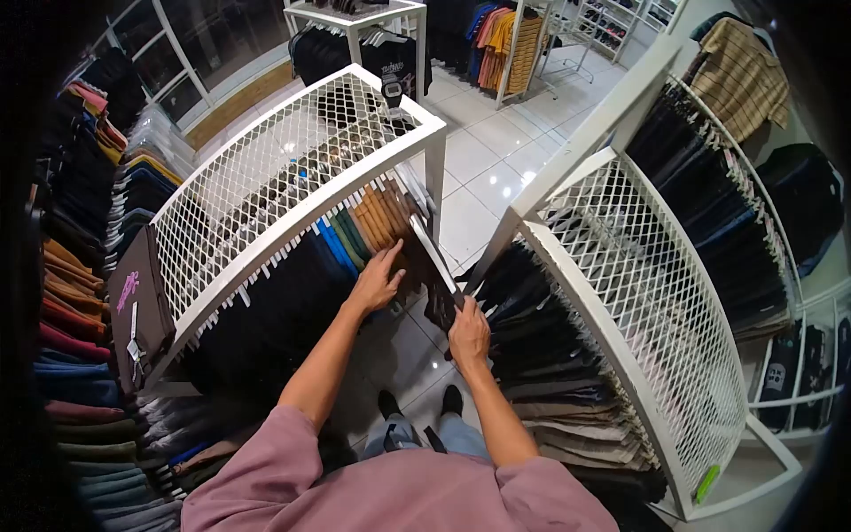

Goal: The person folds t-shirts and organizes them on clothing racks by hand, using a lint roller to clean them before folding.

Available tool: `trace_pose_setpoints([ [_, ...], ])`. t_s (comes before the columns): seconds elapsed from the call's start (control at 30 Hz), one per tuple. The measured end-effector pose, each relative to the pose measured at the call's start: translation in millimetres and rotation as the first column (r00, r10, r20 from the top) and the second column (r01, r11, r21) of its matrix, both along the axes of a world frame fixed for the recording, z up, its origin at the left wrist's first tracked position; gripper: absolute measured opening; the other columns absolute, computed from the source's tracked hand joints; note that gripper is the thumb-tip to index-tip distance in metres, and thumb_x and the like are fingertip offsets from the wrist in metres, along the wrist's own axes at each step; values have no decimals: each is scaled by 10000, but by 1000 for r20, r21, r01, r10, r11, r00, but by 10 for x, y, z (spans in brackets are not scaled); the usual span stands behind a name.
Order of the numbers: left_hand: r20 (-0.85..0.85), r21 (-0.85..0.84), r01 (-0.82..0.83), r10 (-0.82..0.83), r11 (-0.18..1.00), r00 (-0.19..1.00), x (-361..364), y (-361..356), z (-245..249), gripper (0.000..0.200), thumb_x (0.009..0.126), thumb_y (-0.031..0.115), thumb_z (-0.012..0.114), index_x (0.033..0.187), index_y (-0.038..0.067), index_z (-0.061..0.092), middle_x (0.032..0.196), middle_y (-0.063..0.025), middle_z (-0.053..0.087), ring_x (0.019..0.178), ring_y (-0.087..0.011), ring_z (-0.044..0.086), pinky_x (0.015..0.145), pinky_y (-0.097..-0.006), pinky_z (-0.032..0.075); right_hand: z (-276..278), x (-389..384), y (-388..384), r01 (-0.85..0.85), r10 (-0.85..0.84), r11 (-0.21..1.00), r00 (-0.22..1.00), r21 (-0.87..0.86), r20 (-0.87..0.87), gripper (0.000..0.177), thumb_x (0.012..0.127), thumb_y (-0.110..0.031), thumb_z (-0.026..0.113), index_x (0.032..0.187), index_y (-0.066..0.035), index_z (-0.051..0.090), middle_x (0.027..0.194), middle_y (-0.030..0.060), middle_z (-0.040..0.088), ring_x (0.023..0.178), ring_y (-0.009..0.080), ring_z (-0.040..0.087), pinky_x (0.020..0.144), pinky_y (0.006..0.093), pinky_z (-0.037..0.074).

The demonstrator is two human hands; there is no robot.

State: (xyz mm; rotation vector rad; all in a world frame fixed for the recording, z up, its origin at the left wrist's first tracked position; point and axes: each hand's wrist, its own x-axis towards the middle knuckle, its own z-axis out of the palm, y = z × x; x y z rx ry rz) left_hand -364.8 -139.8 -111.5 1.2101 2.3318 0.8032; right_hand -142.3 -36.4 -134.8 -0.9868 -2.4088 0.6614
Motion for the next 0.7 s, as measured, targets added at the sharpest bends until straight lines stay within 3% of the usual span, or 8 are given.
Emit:
trace_pose_setpoints([
  [0.17, -110, 168, 43, -24, 985, 994, 271, -78, 233, 706, 990, 247, 627, 1604, 179, 286, 1567, -229, 385, 1429, -404, 399, 1186, -457, 344, 302, 552, -101, 54, -61, 983, 997, 175, 37, 221, 962, -161, 598, 1154, -52, 579, 1007, 149, 663, 936, 360, 626, 806, 471, 453],
  [0.3, -155, 221, 119, -85, 968, 984, 446, -40, 506, 710, 984, 256, 644, 1600, 182, 300, 1559, -231, 397, 1426, -402, 405, 1185, -453, 349, 736, 976, -169, 71, -83, 970, 996, 233, 42, 203, 933, -137, 627, 1117, -55, 605, 994, 136, 662, 942, 341, 611, 837, 463, 442],
  [0.37, -221, 285, 184, -122, 941, 968, 501, 16, 569, 688, 959, 255, 684, 1556, 111, 375, 1546, -230, 418, 1412, -406, 420, 1172, -450, 365, 900, 1199, -202, 57, -68, 959, 997, 277, 32, 208, 924, -132, 630, 1117, -55, 611, 989, 135, 660, 948, 343, 603, 859, 467, 432],
  [0.5, -334, 363, 379, -261, 851, 906, 649, 141, 812, 700, 886, 217, 747, 1505, 94, 444, 1483, -261, 475, 1357, -435, 467, 1141, -460, 388, 1266, 1646, -285, 58, -44, 967, 997, 250, -60, 185, 909, -130, 662, 1081, -67, 637, 929, 127, 655, 925, 342, 596, 860, 445, 421],
  [0.57, -394, 415, 488, -332, 768, 857, 730, 203, 1000, 523, 874, 173, 745, 1352, 71, 560, 1338, -221, 595, 1282, -427, 526, 1111, -461, 413, 1457, 1866, -329, 70, -54, 980, 994, 187, -91, 174, 907, -147, 682, 1056, -61, 659, 923, 128, 660, 908, 345, 599, 833, 443, 428],
  [0.6, -319, 360, 512, -413, 780, 853, 768, 236, 1148, 325, 871, 135, 731, 1160, 44, 613, 1160, -182, 663, 1179, -403, 579, 1053, -468, 435, 1547, 1978, -358, 92, -79, 986, 992, 142, -93, 174, 905, -149, 689, 1047, -54, 659, 921, 137, 661, 907, 355, 603, 824, 446, 436],
  [0.63, -382, 448, 543, -397, 710, 835, 883, 255, 1253, 208, 887, 129, 720, 1041, 37, 616, 1010, -181, 676, 1021, -394, 628, 921, -475, 481, 1630, 2084, -392, 114, -105, 989, 990, 96, -97, 174, 903, -151, 696, 1038, -47, 660, 918, 145, 662, 905, 365, 607, 815, 448, 444],
  [0.7, -273, 401, 572, -503, 715, 820, 1084, 269, 1546, 201, 897, 154, 725, 1025, 40, 621, 925, -191, 676, 908, -399, 650, 793, -481, 493, 1775, 2310, -466, 150, -148, 989, 980, 3, -133, 235, 947, -176, 704, 1089, 1, 644, 959, 173, 665, 901, 374, 639, 787, 412, 494],
])
